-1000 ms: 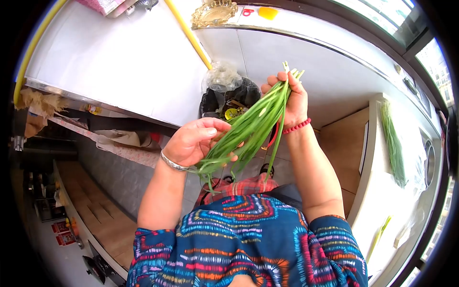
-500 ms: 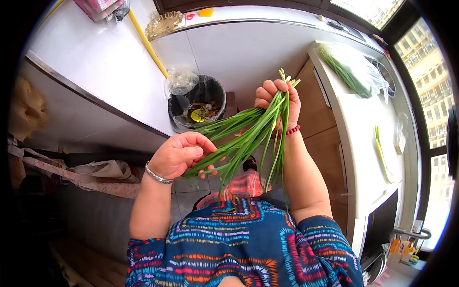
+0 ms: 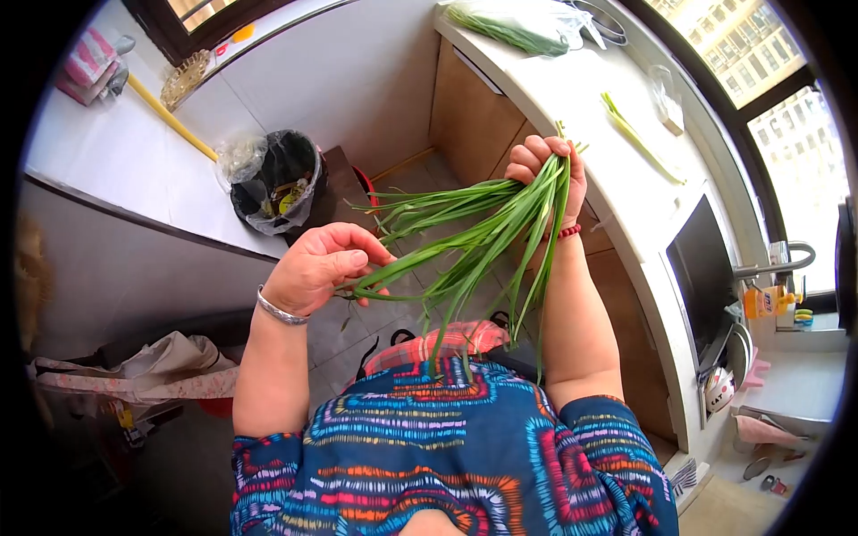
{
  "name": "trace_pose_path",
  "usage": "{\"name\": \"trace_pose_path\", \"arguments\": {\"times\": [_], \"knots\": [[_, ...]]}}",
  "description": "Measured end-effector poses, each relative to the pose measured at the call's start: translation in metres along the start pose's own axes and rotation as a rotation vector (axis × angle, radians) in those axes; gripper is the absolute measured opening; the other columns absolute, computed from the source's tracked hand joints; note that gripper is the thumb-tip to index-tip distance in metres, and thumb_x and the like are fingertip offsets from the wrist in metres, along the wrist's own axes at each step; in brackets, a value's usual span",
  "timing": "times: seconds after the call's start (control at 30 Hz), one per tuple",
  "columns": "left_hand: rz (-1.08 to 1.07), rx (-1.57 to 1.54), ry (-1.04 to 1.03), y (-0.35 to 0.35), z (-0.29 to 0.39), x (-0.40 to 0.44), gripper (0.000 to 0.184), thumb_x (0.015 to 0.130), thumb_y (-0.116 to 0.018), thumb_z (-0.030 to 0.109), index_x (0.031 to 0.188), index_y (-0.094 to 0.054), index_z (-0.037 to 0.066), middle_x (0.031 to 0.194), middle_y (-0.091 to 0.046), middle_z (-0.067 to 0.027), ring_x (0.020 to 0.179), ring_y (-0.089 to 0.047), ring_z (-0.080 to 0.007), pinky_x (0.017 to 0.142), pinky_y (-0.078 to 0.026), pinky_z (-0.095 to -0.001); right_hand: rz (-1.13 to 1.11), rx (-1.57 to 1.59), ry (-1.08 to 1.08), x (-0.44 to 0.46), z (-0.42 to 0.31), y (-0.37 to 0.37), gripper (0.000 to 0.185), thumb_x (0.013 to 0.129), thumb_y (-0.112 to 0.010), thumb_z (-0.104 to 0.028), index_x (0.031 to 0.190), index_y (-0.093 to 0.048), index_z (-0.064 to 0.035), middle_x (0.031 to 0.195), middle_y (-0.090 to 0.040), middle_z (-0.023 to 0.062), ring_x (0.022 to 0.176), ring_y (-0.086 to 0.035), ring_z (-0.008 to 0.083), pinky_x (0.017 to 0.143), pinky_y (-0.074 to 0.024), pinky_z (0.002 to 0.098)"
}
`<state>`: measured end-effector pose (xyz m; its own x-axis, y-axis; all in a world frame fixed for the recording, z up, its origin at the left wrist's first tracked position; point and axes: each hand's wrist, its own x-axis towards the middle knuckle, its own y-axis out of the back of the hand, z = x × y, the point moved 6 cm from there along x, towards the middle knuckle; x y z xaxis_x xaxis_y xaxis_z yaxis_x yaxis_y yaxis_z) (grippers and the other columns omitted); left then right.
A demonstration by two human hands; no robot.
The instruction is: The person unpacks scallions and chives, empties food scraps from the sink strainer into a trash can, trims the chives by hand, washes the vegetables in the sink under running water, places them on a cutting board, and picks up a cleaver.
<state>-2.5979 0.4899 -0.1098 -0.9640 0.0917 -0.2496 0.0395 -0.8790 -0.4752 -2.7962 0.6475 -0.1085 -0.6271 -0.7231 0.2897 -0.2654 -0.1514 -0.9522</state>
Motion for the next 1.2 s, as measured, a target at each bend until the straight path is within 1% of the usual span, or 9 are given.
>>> {"name": "trace_pose_path", "arguments": {"times": [0.23,0.43,0.57,0.67,0.77,0.8,0.9,1.03,1.2], "knots": [[-0.134,0.059,0.054,-0.069,-0.015,0.053,0.017,0.080,-0.051,0.008,0.094,-0.052,-0.002,0.091,-0.060,-0.0176,0.076,-0.062,-0.0213,0.061,-0.051,-0.0285,-0.028,-0.055,0.173,-0.059,-0.097,-0.019,0.018,0.081,-0.052,-0.022,0.069,-0.055,-0.0092,0.060,-0.033,-0.0027,0.055,-0.027,0.0102,0.048,-0.0261,0.0224],[-0.135,0.088,0.053,-0.153,-0.050,0.124,0.011,0.079,-0.056,0.008,0.086,-0.056,0.000,0.079,-0.062,-0.0111,0.066,-0.060,-0.0135,0.061,-0.050,-0.0230,-0.117,-0.138,0.314,-0.138,-0.201,-0.054,0.019,0.083,-0.050,-0.022,0.071,-0.055,-0.0096,0.061,-0.034,-0.0029,0.055,-0.029,0.0094,0.049,-0.0281,0.0215],[-0.115,0.294,-0.018,-0.217,-0.065,0.168,0.009,0.080,-0.053,0.007,0.085,-0.055,0.000,0.078,-0.061,-0.0102,0.071,-0.059,-0.0139,0.063,-0.049,-0.0237,-0.144,-0.191,0.407,-0.193,-0.265,-0.080,0.020,0.084,-0.048,-0.022,0.071,-0.055,-0.0088,0.060,-0.035,-0.0027,0.054,-0.030,0.0087,0.048,-0.0286,0.0207],[0.026,0.481,-0.156,-0.260,-0.071,0.192,0.006,0.080,-0.053,0.003,0.084,-0.057,0.000,0.076,-0.060,-0.0069,0.068,-0.057,-0.0109,0.063,-0.047,-0.0209,-0.165,-0.221,0.441,-0.229,-0.303,-0.098,0.020,0.084,-0.049,-0.022,0.070,-0.055,-0.0094,0.060,-0.035,-0.0030,0.054,-0.030,0.0082,0.048,-0.0292,0.0206],[0.010,0.764,-0.665,-0.325,-0.058,0.199,0.004,0.074,-0.058,-0.003,0.077,-0.058,0.000,0.068,-0.053,-0.0010,0.064,-0.051,-0.0084,0.059,-0.042,-0.0196,-0.163,-0.257,0.481,-0.259,-0.329,-0.115,0.019,0.084,-0.048,-0.022,0.071,-0.055,-0.0103,0.060,-0.035,-0.0036,0.054,-0.031,0.0081,0.048,-0.0309,0.0205],[-0.002,0.848,-0.799,-0.352,-0.053,0.197,0.008,0.067,-0.062,-0.002,0.073,-0.059,0.002,0.065,-0.054,-0.0050,0.058,-0.052,-0.0130,0.054,-0.042,-0.0240,-0.165,-0.265,0.497,-0.267,-0.337,-0.118,0.020,0.085,-0.048,-0.022,0.071,-0.055,-0.0102,0.060,-0.036,-0.0036,0.054,-0.031,0.0081,0.048,-0.0311,0.0207],[-0.084,1.147,-1.212,-0.400,-0.062,0.196,0.016,0.058,-0.068,0.006,0.070,-0.058,0.009,0.068,-0.053,-0.0022,0.059,-0.050,-0.0205,0.057,-0.038,-0.0320,-0.137,-0.275,0.564,-0.290,-0.353,-0.123,0.020,0.085,-0.048,-0.022,0.071,-0.055,-0.0099,0.060,-0.036,-0.0034,0.054,-0.031,0.0080,0.048,-0.0309,0.0207],[-0.203,1.241,-1.380,-0.430,-0.071,0.206,0.020,0.058,-0.068,0.008,0.075,-0.058,0.011,0.067,-0.051,0.0001,0.059,-0.048,-0.0171,0.059,-0.035,-0.0312,-0.129,-0.258,0.639,-0.306,-0.365,-0.126,0.020,0.085,-0.047,-0.022,0.071,-0.055,-0.0088,0.060,-0.036,-0.0028,0.054,-0.031,0.0081,0.048,-0.0305,0.0209],[-0.307,1.255,-1.410,-0.443,-0.074,0.223,0.025,0.056,-0.070,0.008,0.078,-0.059,0.011,0.069,-0.051,-0.0007,0.061,-0.047,-0.0190,0.061,-0.035,-0.0324,-0.107,-0.283,0.714,-0.315,-0.362,-0.135,0.021,0.085,-0.046,-0.021,0.071,-0.054,-0.0074,0.061,-0.035,-0.0022,0.054,-0.031,0.0085,0.048,-0.0298,0.0211]]}}
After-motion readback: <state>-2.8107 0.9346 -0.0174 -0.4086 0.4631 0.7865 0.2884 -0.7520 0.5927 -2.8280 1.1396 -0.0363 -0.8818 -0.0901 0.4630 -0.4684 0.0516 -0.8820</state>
